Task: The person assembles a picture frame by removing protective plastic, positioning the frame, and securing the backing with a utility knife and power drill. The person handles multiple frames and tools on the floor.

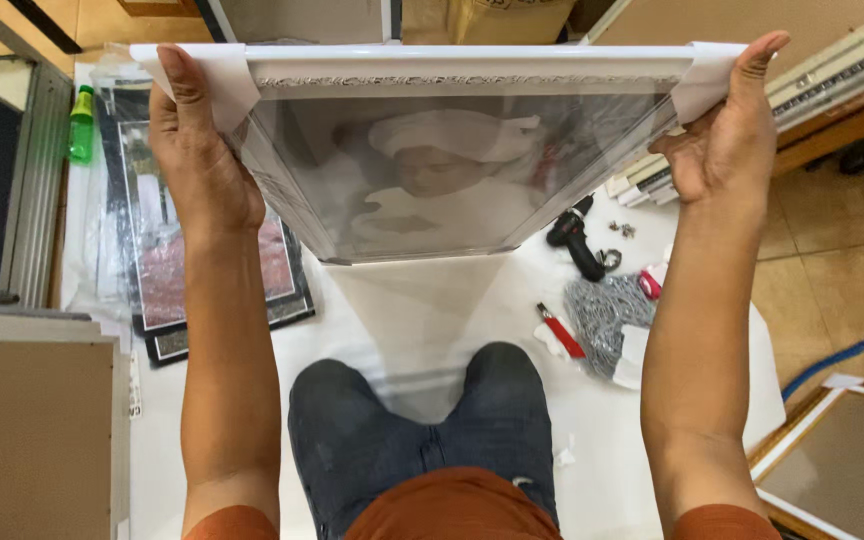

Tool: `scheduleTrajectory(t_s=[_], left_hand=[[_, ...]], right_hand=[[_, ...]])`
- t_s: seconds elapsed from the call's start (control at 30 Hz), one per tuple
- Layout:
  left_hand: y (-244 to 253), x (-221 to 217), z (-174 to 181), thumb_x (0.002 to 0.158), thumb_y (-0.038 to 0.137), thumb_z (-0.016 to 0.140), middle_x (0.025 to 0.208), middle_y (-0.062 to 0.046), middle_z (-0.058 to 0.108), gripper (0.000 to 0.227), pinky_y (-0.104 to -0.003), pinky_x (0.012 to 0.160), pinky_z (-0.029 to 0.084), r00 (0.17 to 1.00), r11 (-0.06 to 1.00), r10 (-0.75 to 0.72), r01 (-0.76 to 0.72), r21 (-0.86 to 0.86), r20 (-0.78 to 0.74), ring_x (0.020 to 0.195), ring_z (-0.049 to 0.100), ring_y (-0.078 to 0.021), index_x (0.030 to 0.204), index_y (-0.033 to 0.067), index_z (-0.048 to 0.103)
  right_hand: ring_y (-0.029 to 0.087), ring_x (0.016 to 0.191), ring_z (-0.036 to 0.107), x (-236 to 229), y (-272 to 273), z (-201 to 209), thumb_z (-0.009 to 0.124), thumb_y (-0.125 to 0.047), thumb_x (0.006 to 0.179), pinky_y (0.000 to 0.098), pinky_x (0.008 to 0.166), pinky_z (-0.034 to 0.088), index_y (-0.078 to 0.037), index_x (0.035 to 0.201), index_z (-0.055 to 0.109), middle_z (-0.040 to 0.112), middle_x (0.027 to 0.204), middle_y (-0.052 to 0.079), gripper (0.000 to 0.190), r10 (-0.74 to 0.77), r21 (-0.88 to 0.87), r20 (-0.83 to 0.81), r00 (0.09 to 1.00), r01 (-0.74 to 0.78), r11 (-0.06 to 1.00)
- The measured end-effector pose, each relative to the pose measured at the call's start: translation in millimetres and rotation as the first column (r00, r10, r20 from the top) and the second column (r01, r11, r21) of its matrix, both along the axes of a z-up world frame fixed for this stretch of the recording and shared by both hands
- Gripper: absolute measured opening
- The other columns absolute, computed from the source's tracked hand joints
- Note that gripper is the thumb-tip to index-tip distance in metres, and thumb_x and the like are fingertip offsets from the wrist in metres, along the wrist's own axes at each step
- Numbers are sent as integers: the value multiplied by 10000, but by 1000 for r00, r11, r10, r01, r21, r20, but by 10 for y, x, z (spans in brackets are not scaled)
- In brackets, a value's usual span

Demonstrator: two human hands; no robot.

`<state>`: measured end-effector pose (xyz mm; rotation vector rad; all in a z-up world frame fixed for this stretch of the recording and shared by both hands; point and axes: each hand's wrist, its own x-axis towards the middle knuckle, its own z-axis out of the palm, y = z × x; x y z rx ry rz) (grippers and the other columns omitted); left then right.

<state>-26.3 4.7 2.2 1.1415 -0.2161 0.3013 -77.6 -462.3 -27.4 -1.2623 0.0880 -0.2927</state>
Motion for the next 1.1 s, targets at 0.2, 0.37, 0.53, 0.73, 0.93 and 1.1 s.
scheduleTrajectory(t_s=[0.2, 0.37, 0.53, 0.73, 0.93, 1.1], left_hand=[[117, -565, -66, 1047, 505, 683, 1066, -32, 678, 431, -365, 1004, 594, 1000, 999, 16, -17, 28, 10, 1030, 670, -149, 1060, 78, 624], [220, -784, -138, 956, 576, 693, 1080, -24, 696, 489, -361, 1029, 594, 1000, 997, 21, -21, 72, 9, 1058, 682, -145, 1050, 99, 644], [263, -858, -55, 978, 601, 717, 1128, -49, 682, 554, -379, 1072, 616, 1000, 996, 6, -5, 88, -4, 1117, 685, -173, 1105, 74, 607], [342, -872, -32, 940, 659, 671, 1126, -21, 699, 598, -327, 965, 614, 1000, 978, -3, -2, 208, 20, 1072, 709, -130, 1142, 99, 617], [568, -736, -439, 1023, 658, 638, 985, -18, 640, 566, -266, 765, 462, 996, 952, 85, -75, 296, -22, 813, 548, -86, 1061, 93, 647], [828, -603, -1085, 1074, 522, 574, 1060, 37, 632, 413, -265, 945, 484, 993, 941, 116, -115, 319, 16, 997, 561, -71, 1088, 117, 659]], right_hand=[[441, 1441, 440, -568, 126, -168, 585, -858, 754, 801, 1045, 387, -30, 1534, 376, 455, 1576, 262, 1156, -113, 13, -151, 982, 116, 993], [463, 1537, 334, -740, 159, -260, 639, -807, 773, 902, 1032, 175, -71, 1549, 316, 331, 1656, 175, 1117, -3, 96, -31, 1000, 6, 995], [496, 1516, 307, -768, 178, -312, 610, -810, 778, 902, 1020, 133, -12, 1548, 343, 369, 1620, 233, 1141, -44, 18, -75, 996, 46, 999], [494, 1512, 298, -732, 161, -353, 606, -822, 781, 892, 1030, 142, 29, 1526, 353, 358, 1623, 250, 1158, -57, -33, -111, 992, 53, 998], [442, 1509, 301, -754, 119, -508, 558, -855, 781, 820, 1070, 201, -11, 1552, 347, 351, 1629, 222, 1162, -100, -100, -159, 982, 84, 991], [414, 1492, 437, -776, 102, -792, 635, -823, 838, 665, 1209, 379, -18, 1547, 384, 430, 1612, 246, 1102, -42, -13, -75, 996, 41, 999]])
